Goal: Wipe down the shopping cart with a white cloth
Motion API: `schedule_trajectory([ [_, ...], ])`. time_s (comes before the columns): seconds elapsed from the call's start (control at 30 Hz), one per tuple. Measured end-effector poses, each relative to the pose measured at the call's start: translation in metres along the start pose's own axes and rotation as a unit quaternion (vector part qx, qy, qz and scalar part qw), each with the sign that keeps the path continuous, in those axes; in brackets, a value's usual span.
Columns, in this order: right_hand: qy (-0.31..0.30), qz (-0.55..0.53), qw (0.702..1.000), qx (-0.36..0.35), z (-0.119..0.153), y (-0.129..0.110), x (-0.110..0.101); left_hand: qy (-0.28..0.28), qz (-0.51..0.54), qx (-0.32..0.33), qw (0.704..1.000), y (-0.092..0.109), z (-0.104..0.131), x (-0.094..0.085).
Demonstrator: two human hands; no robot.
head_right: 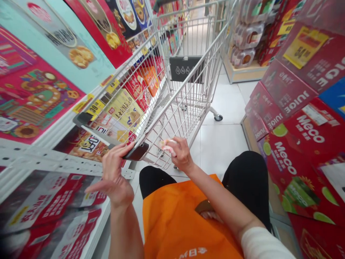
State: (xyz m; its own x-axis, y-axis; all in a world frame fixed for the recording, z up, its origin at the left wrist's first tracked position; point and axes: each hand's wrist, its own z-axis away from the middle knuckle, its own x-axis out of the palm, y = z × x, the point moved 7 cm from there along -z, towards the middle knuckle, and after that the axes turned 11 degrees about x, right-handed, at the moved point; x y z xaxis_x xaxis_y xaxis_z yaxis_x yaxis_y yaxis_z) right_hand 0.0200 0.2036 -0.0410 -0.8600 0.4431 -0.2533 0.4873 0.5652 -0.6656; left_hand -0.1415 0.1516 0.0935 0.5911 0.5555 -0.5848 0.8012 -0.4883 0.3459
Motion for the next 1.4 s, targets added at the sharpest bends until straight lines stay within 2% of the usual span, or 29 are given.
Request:
schedule_trajectory([
  [0.13,0.003,-0.010,0.997,-0.075,-0.011,-0.006,-0.001,0.020,0.020,0.002,1.000,0.006,0.000,-0.003],
  [0.3,-0.002,-0.017,0.987,-0.157,-0.004,-0.011,-0.003,0.016,0.017,-0.001,1.000,0.004,0.000,-0.002],
  [0.47,-0.026,-0.037,0.992,-0.114,-0.011,-0.009,-0.002,0.012,0.005,-0.007,1.000,0.005,-0.002,-0.008],
  [0.6,-0.017,-0.069,0.987,-0.142,-0.008,-0.013,0.001,-0.046,-0.070,-0.053,0.995,0.020,-0.020,-0.009],
  [0.67,-0.021,-0.071,0.987,-0.146,-0.004,-0.011,0.000,-0.066,-0.092,-0.034,0.993,0.034,-0.037,-0.003],
  [0.77,-0.009,-0.060,0.994,-0.093,-0.006,-0.005,-0.005,-0.073,-0.098,-0.025,0.992,0.045,-0.062,0.019],
  [0.83,0.043,-0.039,0.998,-0.035,-0.015,0.000,-0.011,-0.085,-0.123,-0.067,0.986,0.040,-0.070,0.038],
  [0.9,0.084,-0.008,0.996,0.006,-0.026,0.003,-0.010,-0.105,-0.183,-0.081,0.974,0.034,-0.070,0.055],
  [1.0,0.064,0.003,0.998,-0.008,-0.036,0.003,0.003,-0.096,-0.252,-0.029,0.963,0.032,-0.065,0.065],
  [1.13,0.016,-0.042,0.997,-0.061,-0.020,0.006,0.018,-0.067,-0.257,0.044,0.963,0.024,-0.060,0.055],
  [1.23,0.005,-0.054,0.996,-0.072,-0.008,0.003,0.023,-0.081,-0.218,0.061,0.971,0.011,-0.061,0.046],
  [1.4,0.038,-0.045,0.995,-0.081,-0.030,-0.015,0.034,-0.088,-0.206,0.064,0.973,-0.002,-0.057,0.033],
])
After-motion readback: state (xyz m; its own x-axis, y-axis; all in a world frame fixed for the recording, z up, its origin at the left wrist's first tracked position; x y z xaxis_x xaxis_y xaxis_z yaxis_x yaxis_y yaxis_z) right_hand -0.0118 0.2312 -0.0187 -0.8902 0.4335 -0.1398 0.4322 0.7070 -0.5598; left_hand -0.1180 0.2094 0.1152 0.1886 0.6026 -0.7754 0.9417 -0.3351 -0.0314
